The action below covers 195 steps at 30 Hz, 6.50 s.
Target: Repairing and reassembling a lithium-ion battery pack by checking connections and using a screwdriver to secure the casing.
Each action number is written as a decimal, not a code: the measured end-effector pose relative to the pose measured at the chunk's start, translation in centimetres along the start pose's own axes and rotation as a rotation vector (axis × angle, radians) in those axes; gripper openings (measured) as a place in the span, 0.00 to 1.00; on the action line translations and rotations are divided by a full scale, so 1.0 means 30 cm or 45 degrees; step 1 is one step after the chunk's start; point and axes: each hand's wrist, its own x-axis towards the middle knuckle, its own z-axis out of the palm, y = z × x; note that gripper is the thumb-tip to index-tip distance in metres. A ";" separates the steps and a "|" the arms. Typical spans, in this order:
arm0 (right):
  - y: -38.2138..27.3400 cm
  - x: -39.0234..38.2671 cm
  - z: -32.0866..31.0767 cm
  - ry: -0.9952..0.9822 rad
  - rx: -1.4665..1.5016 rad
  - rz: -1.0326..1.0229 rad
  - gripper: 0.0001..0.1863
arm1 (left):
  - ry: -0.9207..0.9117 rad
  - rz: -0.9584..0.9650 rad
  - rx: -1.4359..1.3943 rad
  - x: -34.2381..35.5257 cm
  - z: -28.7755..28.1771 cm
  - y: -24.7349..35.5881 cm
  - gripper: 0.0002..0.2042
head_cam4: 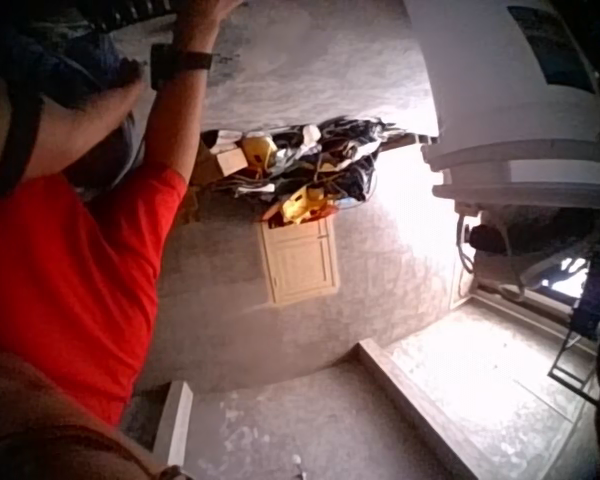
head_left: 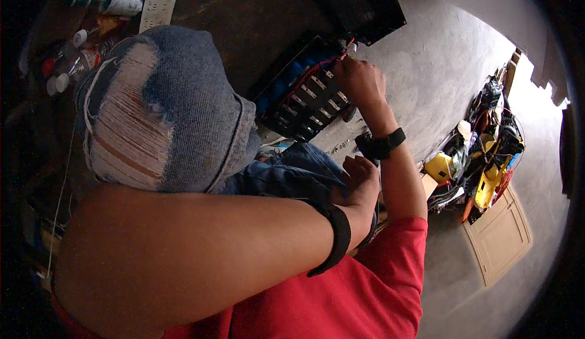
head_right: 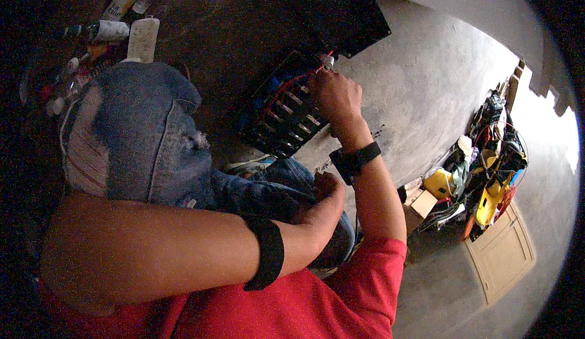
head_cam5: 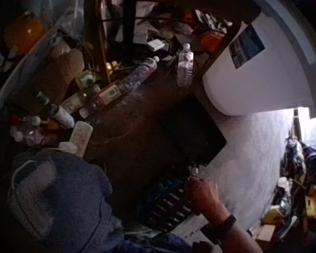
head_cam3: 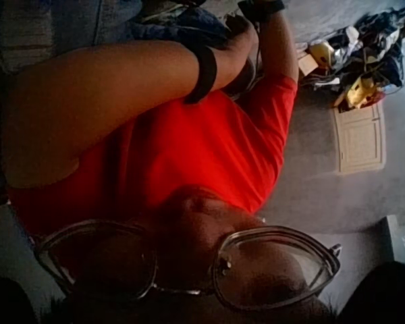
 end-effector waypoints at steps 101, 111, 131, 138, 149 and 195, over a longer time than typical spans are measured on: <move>0.003 0.019 0.005 -0.010 -0.124 -0.098 0.14 | -0.410 0.068 0.736 0.299 -0.562 0.129 0.17; -0.010 0.014 -0.010 -0.015 -0.096 -0.051 0.15 | -0.064 -0.009 0.502 0.338 -0.525 0.175 0.17; 0.517 -0.213 0.595 -0.265 0.419 0.492 0.18 | -0.139 0.218 0.486 0.286 -0.368 0.138 0.19; 0.446 -0.223 0.766 -0.063 0.542 0.663 0.19 | -0.063 0.121 0.406 0.218 -0.336 0.146 0.17; 0.411 -0.271 0.821 0.268 0.843 0.723 0.23 | 0.081 0.184 0.266 0.225 -0.344 0.180 0.16; 0.061 -0.390 -0.238 0.701 0.971 -0.103 0.11 | -0.146 -0.034 0.566 0.265 -0.456 0.178 0.16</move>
